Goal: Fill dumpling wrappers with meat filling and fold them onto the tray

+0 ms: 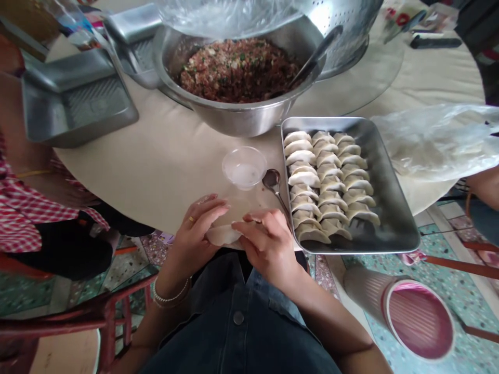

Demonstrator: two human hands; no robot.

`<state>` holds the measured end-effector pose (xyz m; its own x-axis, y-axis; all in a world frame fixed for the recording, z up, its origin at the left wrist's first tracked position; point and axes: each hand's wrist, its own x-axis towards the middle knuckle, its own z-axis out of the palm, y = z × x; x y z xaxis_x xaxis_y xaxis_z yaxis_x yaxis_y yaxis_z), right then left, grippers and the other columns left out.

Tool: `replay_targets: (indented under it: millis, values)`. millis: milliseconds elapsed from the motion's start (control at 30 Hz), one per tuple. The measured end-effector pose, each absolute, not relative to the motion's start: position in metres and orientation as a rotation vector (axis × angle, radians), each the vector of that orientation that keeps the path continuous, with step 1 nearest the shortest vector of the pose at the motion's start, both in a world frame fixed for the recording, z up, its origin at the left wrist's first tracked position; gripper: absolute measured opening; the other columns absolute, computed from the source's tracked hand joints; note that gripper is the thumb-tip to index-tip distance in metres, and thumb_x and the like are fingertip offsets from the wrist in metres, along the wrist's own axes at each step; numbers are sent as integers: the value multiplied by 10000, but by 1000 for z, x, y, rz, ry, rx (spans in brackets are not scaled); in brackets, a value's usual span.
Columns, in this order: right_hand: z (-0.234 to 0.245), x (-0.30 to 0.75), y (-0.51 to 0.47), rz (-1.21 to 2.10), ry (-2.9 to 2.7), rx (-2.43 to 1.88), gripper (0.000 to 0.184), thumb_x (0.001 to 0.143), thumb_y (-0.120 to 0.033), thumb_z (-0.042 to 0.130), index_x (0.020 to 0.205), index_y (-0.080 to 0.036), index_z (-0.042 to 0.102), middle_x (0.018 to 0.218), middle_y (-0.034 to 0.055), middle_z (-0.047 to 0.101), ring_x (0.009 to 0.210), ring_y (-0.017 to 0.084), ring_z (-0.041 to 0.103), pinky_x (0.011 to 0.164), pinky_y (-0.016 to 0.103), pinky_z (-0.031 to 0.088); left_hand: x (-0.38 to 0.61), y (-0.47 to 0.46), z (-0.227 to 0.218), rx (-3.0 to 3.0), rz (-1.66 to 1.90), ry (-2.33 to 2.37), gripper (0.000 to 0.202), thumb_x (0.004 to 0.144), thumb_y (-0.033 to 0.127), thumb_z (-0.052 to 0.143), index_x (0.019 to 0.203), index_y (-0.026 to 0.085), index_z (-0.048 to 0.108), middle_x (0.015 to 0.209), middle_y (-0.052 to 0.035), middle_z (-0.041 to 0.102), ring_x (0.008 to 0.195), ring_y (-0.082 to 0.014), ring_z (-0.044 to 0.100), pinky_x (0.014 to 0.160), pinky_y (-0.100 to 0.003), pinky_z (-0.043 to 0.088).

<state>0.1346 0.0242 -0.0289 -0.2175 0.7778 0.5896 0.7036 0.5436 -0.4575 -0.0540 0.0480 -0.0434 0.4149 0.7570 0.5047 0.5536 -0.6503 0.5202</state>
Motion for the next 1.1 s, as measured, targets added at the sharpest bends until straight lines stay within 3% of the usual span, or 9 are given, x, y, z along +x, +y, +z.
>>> replay_targets:
  millis: [100, 200, 333, 433, 567, 667, 767, 900, 1100]
  values:
    - [-23, 135, 10, 159, -1934, -1202, 260, 793, -69, 659, 991, -237, 675, 924, 32, 606, 863, 139, 582, 717, 285, 557, -51, 46, -42, 2354, 1158, 958, 405, 840, 66, 596, 1216, 219, 589, 1226, -89, 678, 1241, -220, 572, 1054, -465, 488]
    - [-6, 144, -11, 199, -1957, -1246, 437, 773, -89, 682, 1152, -306, 657, 956, 30, 647, 856, 161, 634, 691, 318, 599, -48, 42, -36, 2188, 1238, 749, 389, 813, 32, 590, 1156, 206, 650, 1154, -75, 726, 1138, -197, 654, 979, -401, 554]
    - [32, 174, -15, 108, -2027, -1231, 597, 750, -313, 713, 1301, -470, 550, 884, 6, 731, 728, 259, 695, 512, 389, 594, -44, 37, -22, 1798, 1150, 929, 359, 808, 55, 610, 1080, 258, 725, 1065, -37, 759, 995, -209, 718, 884, -351, 585]
    - [58, 206, 31, -67, -1951, -1331, 603, 755, -320, 723, 1267, -566, 521, 873, -30, 726, 721, 221, 688, 632, 407, 592, -41, 36, -14, 1442, 1177, 1070, 300, 771, 84, 662, 969, 280, 774, 969, -22, 777, 907, -238, 735, 843, -358, 585]
    - [81, 243, 134, 74, -1825, -1536, 577, 792, -398, 702, 1307, -166, 583, 823, 49, 707, 584, 79, 548, 561, 256, 456, -39, 43, -13, 933, 1321, 1127, 176, 669, 154, 782, 817, 248, 795, 884, -24, 785, 884, -249, 731, 842, -352, 583]
    - [95, 251, 195, 78, -1711, -1739, 692, 773, -479, 662, 1281, -19, 572, 823, 61, 703, 605, 22, 502, 584, 220, 372, -41, 51, -15, 580, 1345, 1049, 208, 665, 244, 805, 868, 204, 782, 907, -39, 782, 856, -210, 728, 770, -280, 590]
    - [104, 241, 225, 203, -1749, -1754, 607, 822, -494, 536, 1098, 32, 658, 870, 54, 704, 640, -5, 507, 563, 200, 317, -45, 54, -11, 328, 1284, 955, 259, 723, 275, 757, 951, 152, 757, 931, -70, 777, 859, -202, 730, 769, -266, 598]
    - [109, 219, 234, 101, -2006, -1765, 682, 803, -548, 388, 897, 67, 666, 808, -11, 679, 719, -4, 547, 587, 204, 300, -47, 51, 1, 175, 1172, 874, 225, 825, 272, 633, 946, 117, 743, 939, -98, 775, 912, -235, 733, 870, -350, 596]
    - [119, 207, 233, -178, -2181, -1634, 403, 935, -420, 474, 845, -93, 693, 733, -13, 686, 619, 4, 481, 643, 205, 350, -41, 45, 4, 162, 1054, 778, 301, 890, 311, 546, 1051, 120, 713, 1046, -126, 757, 1149, -298, 647, 1028, -457, 504]
